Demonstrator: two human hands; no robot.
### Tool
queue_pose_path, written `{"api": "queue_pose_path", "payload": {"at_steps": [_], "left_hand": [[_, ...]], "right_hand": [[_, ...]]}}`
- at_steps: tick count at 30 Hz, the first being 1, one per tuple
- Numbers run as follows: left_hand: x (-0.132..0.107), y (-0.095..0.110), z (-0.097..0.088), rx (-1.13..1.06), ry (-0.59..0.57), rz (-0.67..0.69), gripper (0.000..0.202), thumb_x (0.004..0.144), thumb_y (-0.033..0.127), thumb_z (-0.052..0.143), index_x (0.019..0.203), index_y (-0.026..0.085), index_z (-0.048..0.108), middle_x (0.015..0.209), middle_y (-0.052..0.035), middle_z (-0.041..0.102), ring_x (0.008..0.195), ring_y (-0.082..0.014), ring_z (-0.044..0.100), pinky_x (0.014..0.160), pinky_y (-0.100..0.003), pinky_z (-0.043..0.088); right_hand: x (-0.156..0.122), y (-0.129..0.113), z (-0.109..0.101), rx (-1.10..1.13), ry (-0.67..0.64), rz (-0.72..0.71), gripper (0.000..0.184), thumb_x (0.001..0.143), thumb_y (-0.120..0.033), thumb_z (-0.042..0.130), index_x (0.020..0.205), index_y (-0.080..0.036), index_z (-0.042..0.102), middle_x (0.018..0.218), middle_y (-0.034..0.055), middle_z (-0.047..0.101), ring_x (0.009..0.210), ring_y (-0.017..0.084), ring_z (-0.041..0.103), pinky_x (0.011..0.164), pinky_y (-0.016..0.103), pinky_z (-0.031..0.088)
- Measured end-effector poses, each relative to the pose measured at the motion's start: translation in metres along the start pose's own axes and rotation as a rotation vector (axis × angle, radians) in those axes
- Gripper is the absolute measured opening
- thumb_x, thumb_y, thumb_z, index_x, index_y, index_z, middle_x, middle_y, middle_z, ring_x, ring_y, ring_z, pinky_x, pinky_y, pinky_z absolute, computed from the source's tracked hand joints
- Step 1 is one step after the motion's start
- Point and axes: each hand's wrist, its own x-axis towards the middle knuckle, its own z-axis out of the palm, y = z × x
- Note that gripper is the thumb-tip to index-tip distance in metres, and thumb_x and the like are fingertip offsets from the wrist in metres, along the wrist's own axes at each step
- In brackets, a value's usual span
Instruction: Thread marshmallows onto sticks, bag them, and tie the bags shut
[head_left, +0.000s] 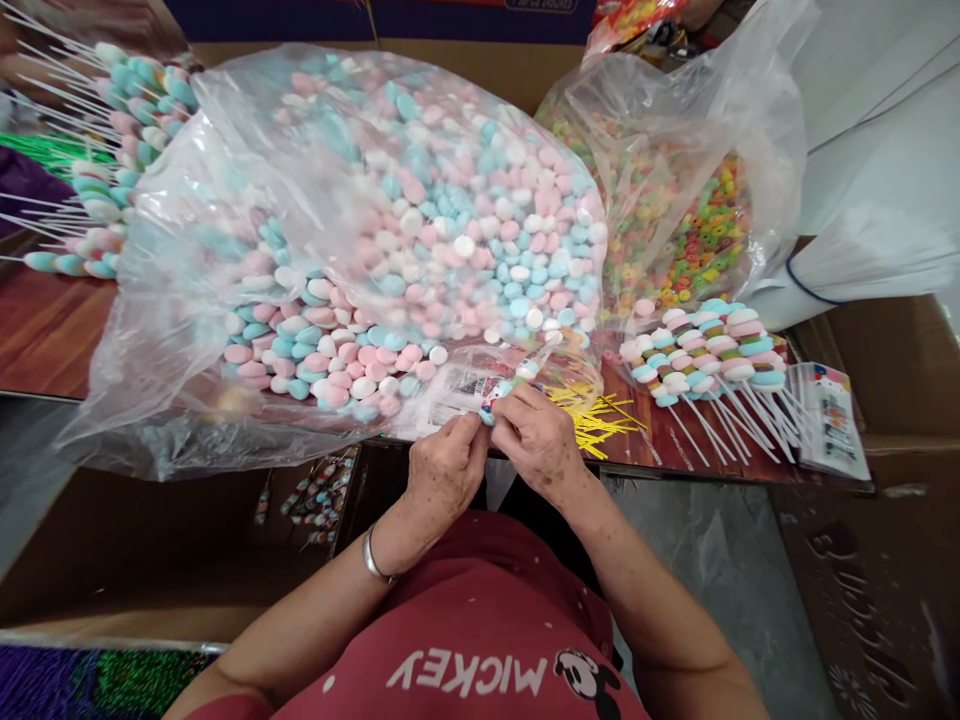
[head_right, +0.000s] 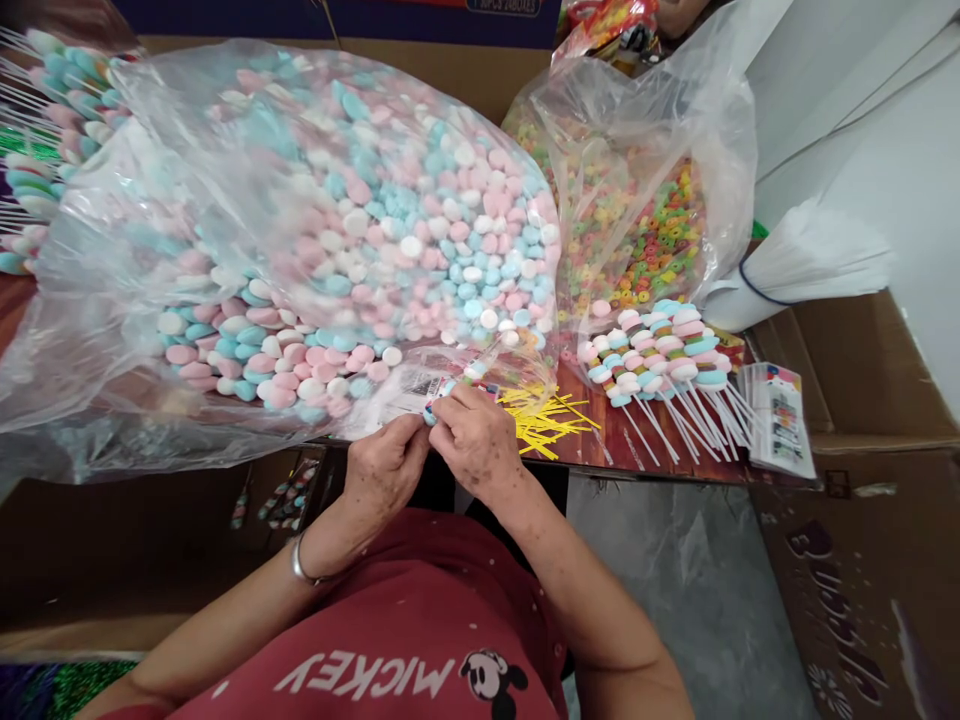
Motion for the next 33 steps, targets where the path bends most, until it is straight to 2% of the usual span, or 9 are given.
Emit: {"api": "queue_pose_path", "payload": {"at_steps": [6, 9, 11, 13, 15, 19, 27, 30, 33], "left_hand": [[0.004, -0.004, -0.004, -0.183, -0.101, -0.207, 0.022, 0.085, 0.019, 0.048, 0.064, 0.019, 0.055, 0.050, 0.0033, 0.049, 0.045, -0.0100, 0.039, 0.049, -0.023, 0.030], [0.007, -0.005, -0.007, -0.343, -0.146, -0.385, 0.016, 0.083, 0.023, 0.050, 0.070, 0.019, 0.058, 0.053, 0.0042, 0.050, 0.048, -0.0102, 0.040, 0.051, -0.022, 0.032], [0.010, -0.004, -0.009, -0.530, -0.156, -0.517, 0.011, 0.084, 0.026, 0.052, 0.079, 0.019, 0.059, 0.057, 0.0046, 0.053, 0.051, -0.0101, 0.044, 0.052, -0.021, 0.035], [0.012, -0.002, -0.010, -0.771, -0.168, -0.646, 0.011, 0.084, 0.030, 0.056, 0.087, 0.020, 0.057, 0.055, 0.0062, 0.052, 0.048, -0.0092, 0.044, 0.049, -0.019, 0.036], [0.015, 0.002, -0.012, -1.019, -0.210, -0.768, 0.014, 0.083, 0.033, 0.059, 0.087, 0.020, 0.055, 0.049, 0.0088, 0.047, 0.040, -0.0070, 0.037, 0.041, -0.016, 0.030], [0.022, 0.011, -0.016, -1.419, -0.366, -0.949, 0.019, 0.081, 0.033, 0.063, 0.075, 0.018, 0.052, 0.042, 0.0092, 0.045, 0.029, -0.0030, 0.021, 0.031, -0.014, 0.016], [0.018, 0.008, -0.009, -1.874, -0.552, -1.073, 0.019, 0.078, 0.027, 0.063, 0.067, 0.015, 0.052, 0.040, 0.0066, 0.047, 0.024, -0.0027, 0.020, 0.024, -0.013, 0.019], [0.017, 0.006, -0.008, -1.899, -0.594, -1.079, 0.018, 0.081, 0.026, 0.061, 0.069, 0.015, 0.054, 0.039, 0.0067, 0.046, 0.024, -0.0030, 0.020, 0.025, -0.013, 0.019], [0.017, 0.008, -0.009, -1.823, -0.544, -1.069, 0.020, 0.081, 0.028, 0.062, 0.068, 0.015, 0.052, 0.040, 0.0060, 0.048, 0.024, -0.0028, 0.021, 0.025, -0.013, 0.019]], "right_hand": [[-0.001, -0.005, -0.002, -0.154, 0.074, -0.280, 0.028, 0.091, -0.013, 0.043, 0.067, -0.020, 0.056, 0.066, 0.0016, 0.054, 0.068, 0.017, 0.046, 0.065, 0.030, 0.038], [-0.002, -0.008, 0.001, -0.194, 0.110, -0.342, 0.027, 0.094, -0.015, 0.044, 0.071, -0.020, 0.058, 0.066, 0.0019, 0.055, 0.067, 0.017, 0.046, 0.062, 0.031, 0.038], [-0.002, -0.008, 0.003, -0.170, 0.173, -0.353, 0.021, 0.094, -0.014, 0.044, 0.081, -0.018, 0.061, 0.071, 0.0032, 0.058, 0.070, 0.018, 0.049, 0.064, 0.032, 0.041], [-0.004, -0.008, 0.006, -0.066, 0.262, -0.308, 0.017, 0.093, -0.012, 0.044, 0.095, -0.018, 0.060, 0.081, 0.0056, 0.062, 0.078, 0.018, 0.055, 0.070, 0.032, 0.045], [-0.005, -0.007, 0.007, 0.100, 0.342, -0.186, 0.018, 0.090, -0.011, 0.046, 0.102, -0.019, 0.056, 0.089, 0.0061, 0.062, 0.084, 0.018, 0.058, 0.073, 0.031, 0.048], [-0.008, -0.005, 0.006, 0.346, 0.369, 0.033, 0.018, 0.082, -0.011, 0.049, 0.097, -0.021, 0.052, 0.084, 0.0008, 0.057, 0.073, 0.014, 0.055, 0.066, 0.027, 0.049], [-0.010, -0.001, 0.008, 0.370, 0.375, 0.036, 0.013, 0.083, -0.011, 0.052, 0.091, -0.021, 0.054, 0.086, 0.0015, 0.059, 0.074, 0.013, 0.057, 0.067, 0.027, 0.050], [-0.010, -0.001, 0.005, 0.299, 0.351, 0.002, 0.012, 0.087, -0.011, 0.050, 0.089, -0.021, 0.056, 0.085, 0.0024, 0.061, 0.077, 0.014, 0.059, 0.068, 0.026, 0.050], [-0.010, -0.002, 0.002, 0.122, 0.319, -0.032, 0.016, 0.090, -0.010, 0.046, 0.087, -0.020, 0.058, 0.082, 0.0033, 0.061, 0.076, 0.014, 0.059, 0.069, 0.026, 0.049]]}}
